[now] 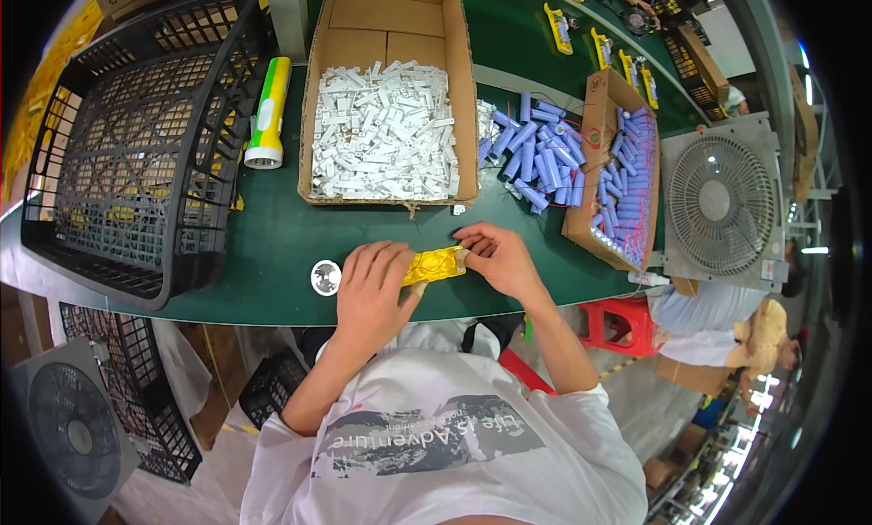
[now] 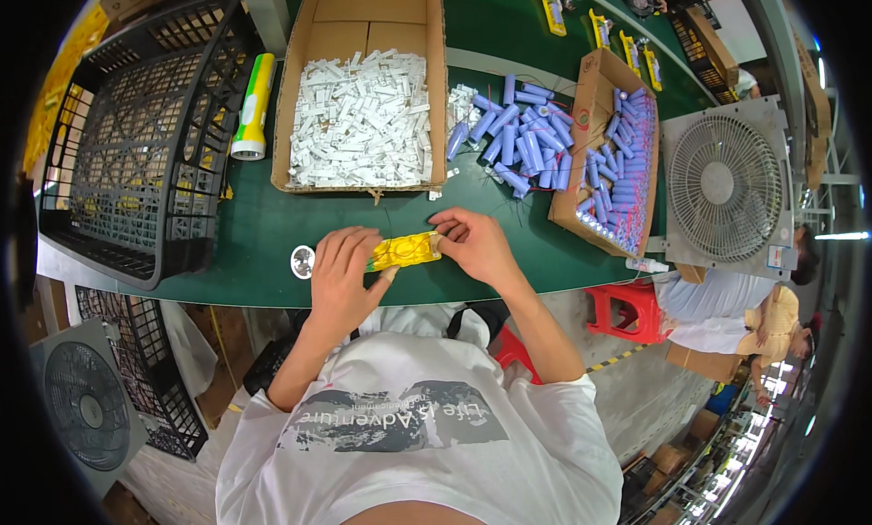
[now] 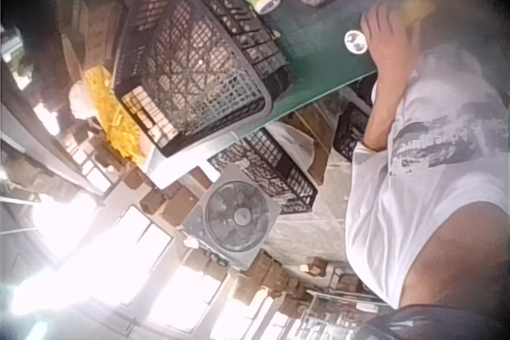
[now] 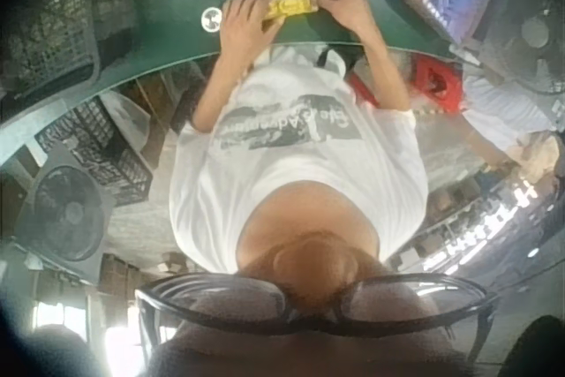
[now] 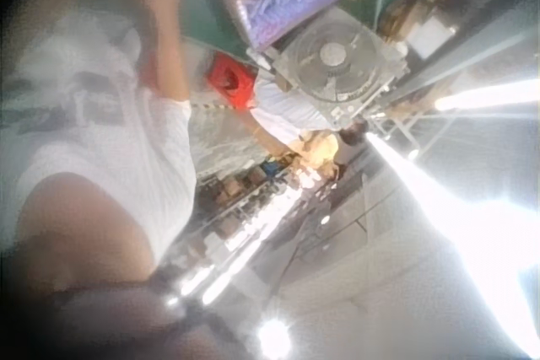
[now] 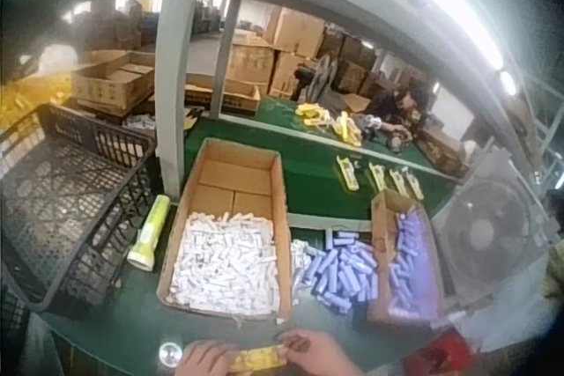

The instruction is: The person assembles flashlights by taking yellow flashlight housings from a basket, installing small internal components and batteries into them, and placing the assembled units onto the workbench.

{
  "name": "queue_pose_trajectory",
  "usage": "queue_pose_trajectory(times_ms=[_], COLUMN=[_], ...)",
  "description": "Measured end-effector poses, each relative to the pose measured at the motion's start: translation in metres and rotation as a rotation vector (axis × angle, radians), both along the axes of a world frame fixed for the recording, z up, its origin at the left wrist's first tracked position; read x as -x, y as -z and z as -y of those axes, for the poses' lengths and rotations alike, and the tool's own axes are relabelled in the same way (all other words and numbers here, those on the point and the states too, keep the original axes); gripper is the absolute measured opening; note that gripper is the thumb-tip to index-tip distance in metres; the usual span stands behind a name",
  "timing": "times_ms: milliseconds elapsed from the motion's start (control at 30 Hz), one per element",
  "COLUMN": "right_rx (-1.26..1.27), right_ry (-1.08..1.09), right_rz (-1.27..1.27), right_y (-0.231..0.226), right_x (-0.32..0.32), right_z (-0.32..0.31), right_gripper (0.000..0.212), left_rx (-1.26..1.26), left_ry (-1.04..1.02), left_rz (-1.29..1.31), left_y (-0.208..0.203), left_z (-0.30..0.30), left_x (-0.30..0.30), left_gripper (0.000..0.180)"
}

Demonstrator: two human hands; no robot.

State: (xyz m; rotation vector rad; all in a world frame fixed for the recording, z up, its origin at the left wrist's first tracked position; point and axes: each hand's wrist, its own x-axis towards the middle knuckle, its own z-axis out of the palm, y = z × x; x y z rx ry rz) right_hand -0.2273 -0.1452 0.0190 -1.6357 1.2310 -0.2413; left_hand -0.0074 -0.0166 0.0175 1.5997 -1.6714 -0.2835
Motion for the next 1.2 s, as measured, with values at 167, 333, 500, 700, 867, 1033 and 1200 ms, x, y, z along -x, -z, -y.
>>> queue_pose_trajectory(times_ms=[167,333,500,700,867,1033,1200], right_rx=[0.087,0.169,0.261,0.294,0.298,0.308,0.321], right_ry=[0.025,0.056,0.053,0.08,0.096,0.088,0.079], right_rz=[0.055,0.087,0.103,0.107,0.112,0.112,0.099], right_y=[0.006,0.007,0.011,0.013,0.014,0.014,0.011], right_x=[0.005,0.003,0.003,0.003,0.002,0.001,0.0], right_z=[-0.008,-0.016,-0.02,-0.023,-0.025,-0.026,-0.027], right_gripper=[0.028,0.026,0.026,0.026,0.025,0.025,0.025], left_rx=[-0.092,-0.078,0.006,0.006,-0.067,-0.132,-0.165], left_ry=[0.011,0.019,-0.041,-0.108,-0.104,-0.054,-0.018], left_rz=[0.028,-0.091,-0.045,-0.047,0.003,-0.016,-0.044], left_y=[0.008,0.01,0.005,0.011,-0.002,-0.004,-0.005], left_z=[-0.011,-0.01,-0.014,-0.023,-0.021,-0.02,-0.015], left_x=[-0.006,-0.005,-0.005,-0.013,-0.01,-0.01,-0.011], left_gripper=[0.031,0.018,0.014,0.014,0.015,0.017,0.019])
